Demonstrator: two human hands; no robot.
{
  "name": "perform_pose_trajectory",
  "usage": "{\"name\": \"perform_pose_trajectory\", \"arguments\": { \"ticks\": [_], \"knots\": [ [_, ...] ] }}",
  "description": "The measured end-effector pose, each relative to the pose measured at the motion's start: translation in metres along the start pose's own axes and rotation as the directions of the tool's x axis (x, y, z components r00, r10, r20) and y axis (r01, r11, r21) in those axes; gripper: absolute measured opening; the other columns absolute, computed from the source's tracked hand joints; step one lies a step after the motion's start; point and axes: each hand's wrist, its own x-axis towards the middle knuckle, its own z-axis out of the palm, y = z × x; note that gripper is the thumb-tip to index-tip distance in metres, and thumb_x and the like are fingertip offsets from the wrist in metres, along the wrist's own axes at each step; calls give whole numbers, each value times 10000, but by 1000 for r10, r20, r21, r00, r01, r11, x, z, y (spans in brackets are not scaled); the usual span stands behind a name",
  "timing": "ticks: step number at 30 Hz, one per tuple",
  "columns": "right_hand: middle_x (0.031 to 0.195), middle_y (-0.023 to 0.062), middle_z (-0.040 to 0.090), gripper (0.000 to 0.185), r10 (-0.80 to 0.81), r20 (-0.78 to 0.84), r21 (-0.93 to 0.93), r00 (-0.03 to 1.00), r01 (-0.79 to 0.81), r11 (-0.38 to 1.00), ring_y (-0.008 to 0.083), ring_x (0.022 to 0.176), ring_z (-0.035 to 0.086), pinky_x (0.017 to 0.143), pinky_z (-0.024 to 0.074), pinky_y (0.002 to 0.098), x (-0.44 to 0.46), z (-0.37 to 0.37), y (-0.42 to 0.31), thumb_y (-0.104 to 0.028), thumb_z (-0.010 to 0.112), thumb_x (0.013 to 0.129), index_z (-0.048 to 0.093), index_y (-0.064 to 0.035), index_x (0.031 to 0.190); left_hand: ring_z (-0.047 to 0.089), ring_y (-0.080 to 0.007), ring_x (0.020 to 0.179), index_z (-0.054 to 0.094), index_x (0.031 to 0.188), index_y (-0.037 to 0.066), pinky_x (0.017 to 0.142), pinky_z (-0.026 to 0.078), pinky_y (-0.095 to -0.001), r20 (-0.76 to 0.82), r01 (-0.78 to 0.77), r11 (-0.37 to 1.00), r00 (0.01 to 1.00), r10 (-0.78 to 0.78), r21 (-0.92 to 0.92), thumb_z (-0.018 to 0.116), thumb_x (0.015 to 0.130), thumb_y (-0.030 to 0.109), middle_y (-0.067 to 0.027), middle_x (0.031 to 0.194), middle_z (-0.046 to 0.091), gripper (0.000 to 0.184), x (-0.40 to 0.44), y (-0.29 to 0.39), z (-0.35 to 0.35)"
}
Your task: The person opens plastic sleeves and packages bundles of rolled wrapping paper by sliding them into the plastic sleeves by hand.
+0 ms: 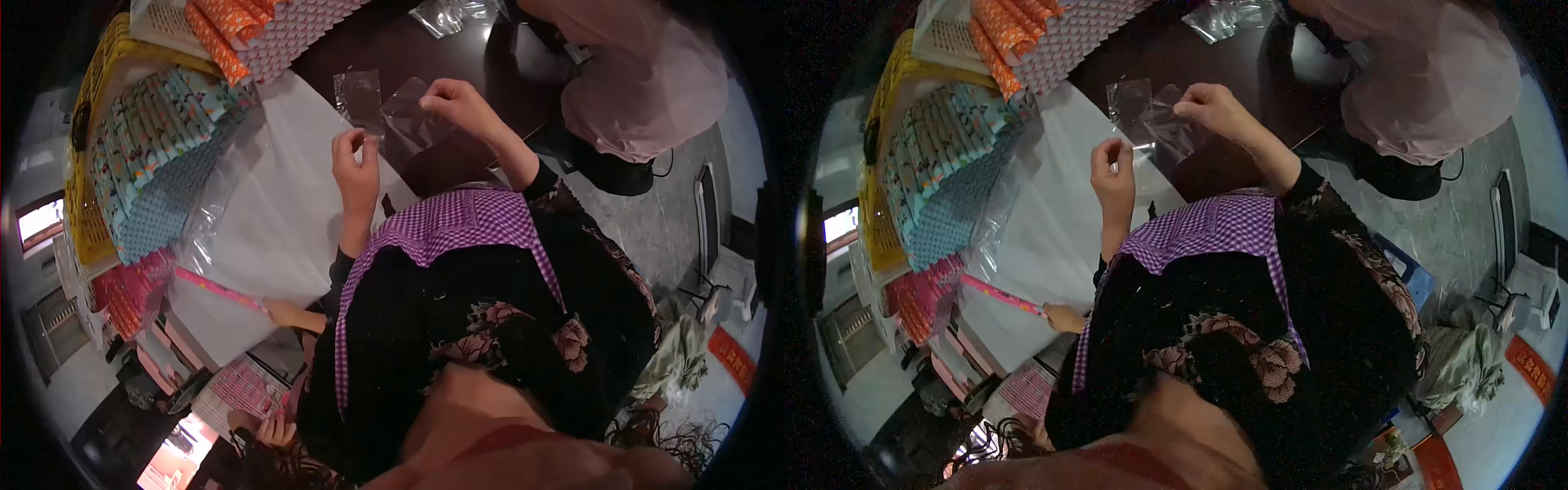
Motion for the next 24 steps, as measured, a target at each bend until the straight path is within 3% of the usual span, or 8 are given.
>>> {"name": "perform_pose_trajectory", "arguments": {
  "ticks": [6,8,15,17,19,21,22,24],
  "knots": [
    [677,-54,536,239,20,-35,107,999,-16,994,27,602,456,517,359,213,6,9,10,-269,661,890,605,-57,794,554,-95,768,619,961,2,667,450,-235,183,127,970,979,-89,-207,629,934,180,-25,834,617,181,1,32,12],
    [664,-8,568,245,-13,-6,170,1000,14,985,56,585,479,514,395,235,6,10,9,-246,672,883,618,-23,797,555,-92,781,614,1001,7,685,455,-231,258,216,934,956,-142,-286,647,925,196,-27,858,618,206,2,39,19],
    [665,-11,575,245,-139,40,286,989,122,950,59,616,505,536,415,229,-2,25,3,-238,676,881,631,-14,792,571,-124,864,505,1178,-9,783,481,-252,314,229,894,943,-106,-385,713,874,255,-43,980,592,454,0,30,45],
    [690,-29,582,217,-77,148,399,986,11,917,42,640,504,570,410,210,-11,31,-10,-200,634,913,627,-27,783,569,-159,944,516,1160,-2,764,496,-289,259,126,933,965,-37,-338,780,799,277,-95,1036,572,527,0,40,43],
    [722,-6,616,207,-143,233,407,962,38,913,56,642,525,588,427,212,-11,29,-3,-202,608,929,667,-13,867,599,-163,887,540,1124,-4,747,508,-297,204,54,943,979,15,-327,757,824,240,-98,1004,602,444,-4,38,41],
    [743,30,651,293,-202,366,387,909,49,921,96,649,563,608,476,239,-15,25,-7,-269,599,936,703,3,916,597,-125,808,534,1116,-26,732,504,-259,286,240,873,950,-122,-424,659,918,216,-58,919,627,337,-5,33,32],
    [743,30,651,293,-204,371,388,906,48,920,96,649,563,608,476,239,-13,25,-6,-269,599,936,703,3,916,601,-120,752,569,1042,-26,707,512,-261,295,300,881,935,-196,-367,604,953,191,-55,853,640,237,-8,31,23],
    [751,36,661,315,-208,485,271,849,80,959,102,640,569,607,479,244,-7,26,0,-291,585,942,703,0,920,595,-111,743,579,1010,-23,701,511,-259,302,288,904,934,-192,-315,589,960,184,-52,838,637,213,-16,16,16]
  ]
}}
